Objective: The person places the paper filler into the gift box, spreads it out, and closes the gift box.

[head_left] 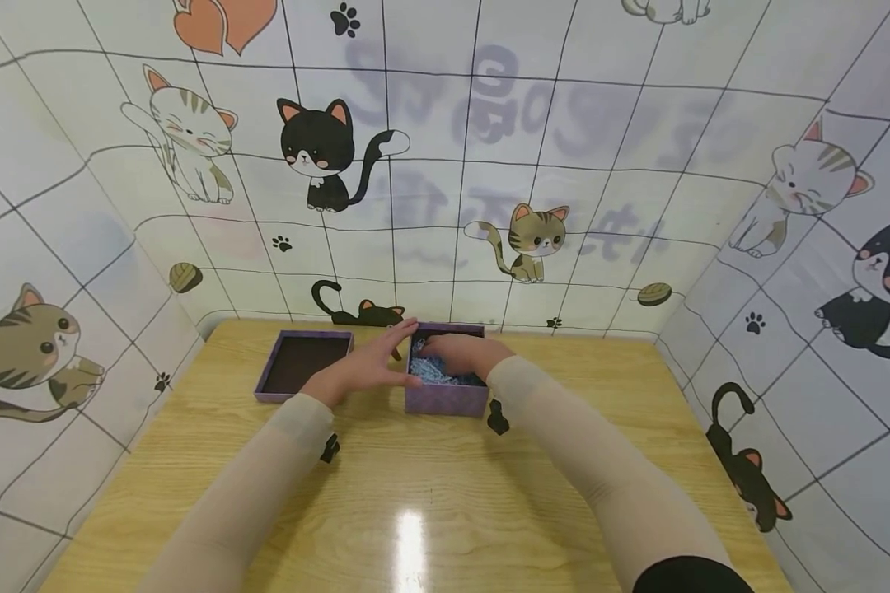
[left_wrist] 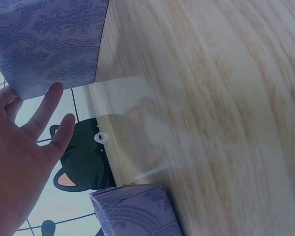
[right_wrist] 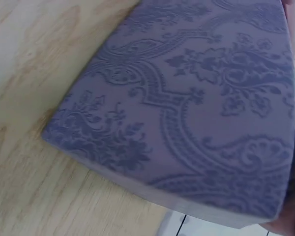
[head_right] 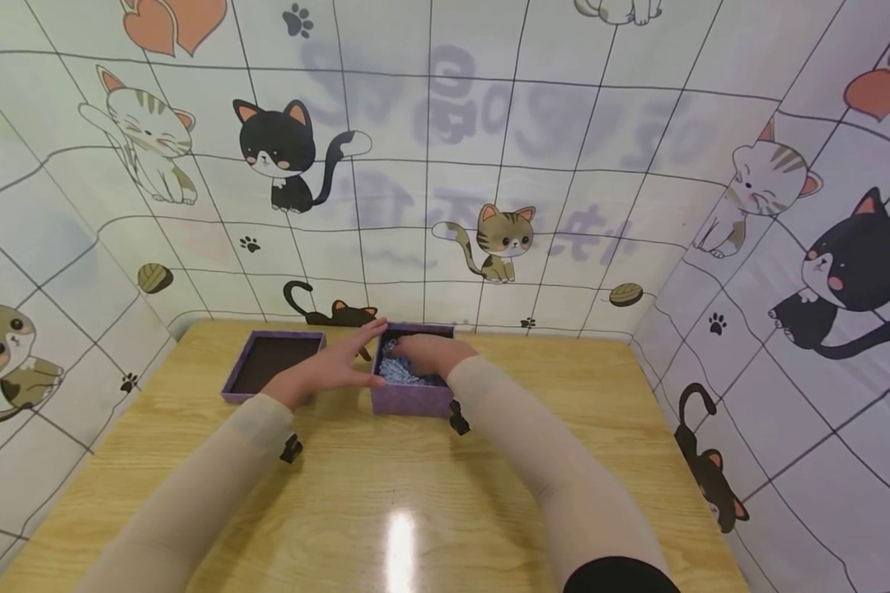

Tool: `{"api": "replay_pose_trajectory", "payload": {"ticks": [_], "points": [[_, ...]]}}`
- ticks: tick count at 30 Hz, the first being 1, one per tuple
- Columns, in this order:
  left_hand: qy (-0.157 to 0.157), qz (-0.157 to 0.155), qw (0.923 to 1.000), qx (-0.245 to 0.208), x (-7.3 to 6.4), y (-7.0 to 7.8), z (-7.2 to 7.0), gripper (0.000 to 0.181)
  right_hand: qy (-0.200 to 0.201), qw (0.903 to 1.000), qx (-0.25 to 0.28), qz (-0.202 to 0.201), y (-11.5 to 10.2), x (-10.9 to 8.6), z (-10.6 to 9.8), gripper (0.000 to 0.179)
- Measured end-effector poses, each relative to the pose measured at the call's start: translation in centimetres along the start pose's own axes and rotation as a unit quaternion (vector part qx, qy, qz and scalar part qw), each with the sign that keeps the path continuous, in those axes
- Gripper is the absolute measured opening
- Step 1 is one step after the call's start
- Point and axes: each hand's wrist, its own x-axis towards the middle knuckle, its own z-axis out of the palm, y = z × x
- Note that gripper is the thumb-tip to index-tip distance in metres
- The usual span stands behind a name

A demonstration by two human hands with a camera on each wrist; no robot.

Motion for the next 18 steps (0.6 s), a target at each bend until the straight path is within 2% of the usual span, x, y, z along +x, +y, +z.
{"api": "replay_pose_trajectory", "payload": {"ticks": [2, 5, 10, 13, 15, 18], "points": [[-0.003, -0.002, 1.0000, -0.004, 0.0, 0.1, 0.0, 0.118, 0.009, 1.0000, 0.002, 0.000, 0.1, -0.2, 0.0, 0.062], [-0.003, -0.005, 1.0000, -0.007, 0.0, 0.2, 0.1, 0.119, 0.030, 0.9990, 0.034, 0.001, 0.2, -1.0, -0.4, 0.061], [-0.002, -0.011, 0.9999, -0.007, 0.0, 0.1, 0.0, 0.120, 0.061, 0.9916, 0.113, -0.004, 0.3, -2.9, -1.6, 0.061], [-0.001, -0.014, 0.9998, -0.012, 0.0, 0.0, 0.1, 0.120, 0.058, 0.9856, 0.158, -0.011, 0.3, -3.5, -1.8, 0.069], [0.000, -0.015, 0.9998, -0.014, 0.0, 0.1, 0.1, 0.120, 0.049, 0.9854, 0.162, -0.016, 0.3, -3.5, -1.5, 0.074], [0.000, -0.013, 0.9998, -0.011, 0.0, 0.2, 0.2, 0.119, 0.036, 0.9909, 0.128, -0.019, 0.2, -2.9, -0.8, 0.076]]}}
